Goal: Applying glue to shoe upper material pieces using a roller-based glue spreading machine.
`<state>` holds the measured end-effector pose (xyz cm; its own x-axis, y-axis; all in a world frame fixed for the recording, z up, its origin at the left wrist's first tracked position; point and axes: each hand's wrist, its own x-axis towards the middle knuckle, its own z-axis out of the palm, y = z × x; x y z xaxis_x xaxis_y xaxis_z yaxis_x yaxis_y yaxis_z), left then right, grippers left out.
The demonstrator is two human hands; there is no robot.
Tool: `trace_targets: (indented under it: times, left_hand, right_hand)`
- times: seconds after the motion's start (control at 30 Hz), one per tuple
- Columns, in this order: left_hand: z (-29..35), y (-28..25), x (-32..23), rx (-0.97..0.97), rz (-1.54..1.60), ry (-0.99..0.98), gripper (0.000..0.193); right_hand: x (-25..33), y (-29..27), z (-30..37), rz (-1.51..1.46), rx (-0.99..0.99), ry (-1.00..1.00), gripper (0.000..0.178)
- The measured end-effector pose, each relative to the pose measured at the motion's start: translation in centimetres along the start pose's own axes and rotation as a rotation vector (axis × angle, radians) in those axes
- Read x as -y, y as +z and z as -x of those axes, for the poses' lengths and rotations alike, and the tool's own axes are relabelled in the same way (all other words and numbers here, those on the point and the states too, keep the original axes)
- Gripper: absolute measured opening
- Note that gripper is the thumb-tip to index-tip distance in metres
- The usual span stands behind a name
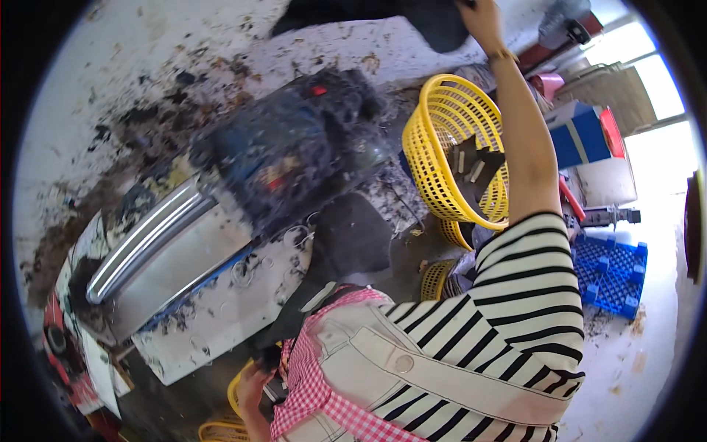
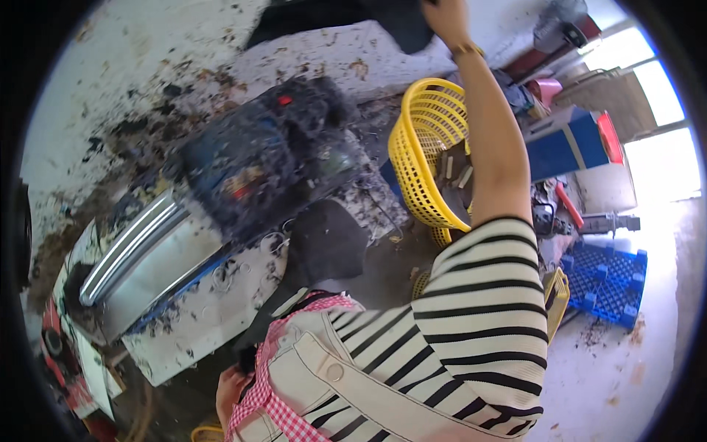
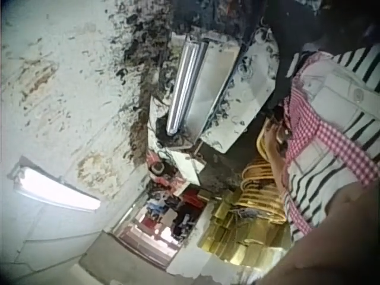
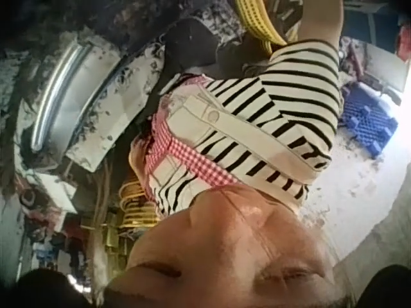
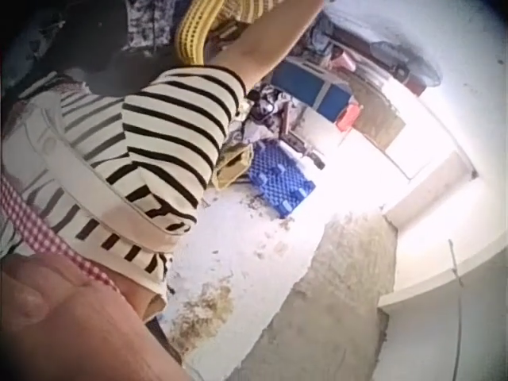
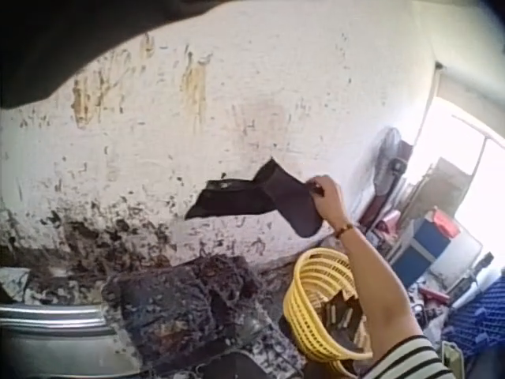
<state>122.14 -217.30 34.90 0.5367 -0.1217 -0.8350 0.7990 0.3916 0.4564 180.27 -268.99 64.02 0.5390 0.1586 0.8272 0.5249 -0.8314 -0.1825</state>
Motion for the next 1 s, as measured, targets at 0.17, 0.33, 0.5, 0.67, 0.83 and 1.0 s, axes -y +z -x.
trace_targets:
  times: [0.17,0.33,0.5,0.67,0.83,1.0]
  left_hand:
    - [4.2,-1.9,1.1,-0.217,-0.105,0.178,0.043]
    - [9.0,-2.9,-3.8,-0.69,-1.035,0.086,0.038]
    - [13.2,3.9,-11.3,-0.611,-0.728,0.614,0.028]
    - [16.3,5.5,-14.9,-0.311,-0.44,0.8,0.027]
    - [18.9,5.6,-16.8,-0.018,-0.363,0.883,0.028]
    - [14.7,1.6,-13.7,-0.307,-0.149,0.884,0.022]
  right_hand:
    - [-8.5,-10.5,17.6,0.471,0.318,0.013,0.03]
    - [-10.6,-10.2,40.9,0.661,1.074,0.688,0.04]
    - [-0.5,-3.7,36.0,0.11,0.977,0.517,0.017]
    - [32.2,-2.1,17.4,-1.242,1.183,-0.028,0.057]
    - [44.8,7.8,20.0,-1.806,1.649,0.074,0.099]
    - [47.3,6.9,20.8,-1.749,1.929,0.239,0.07]
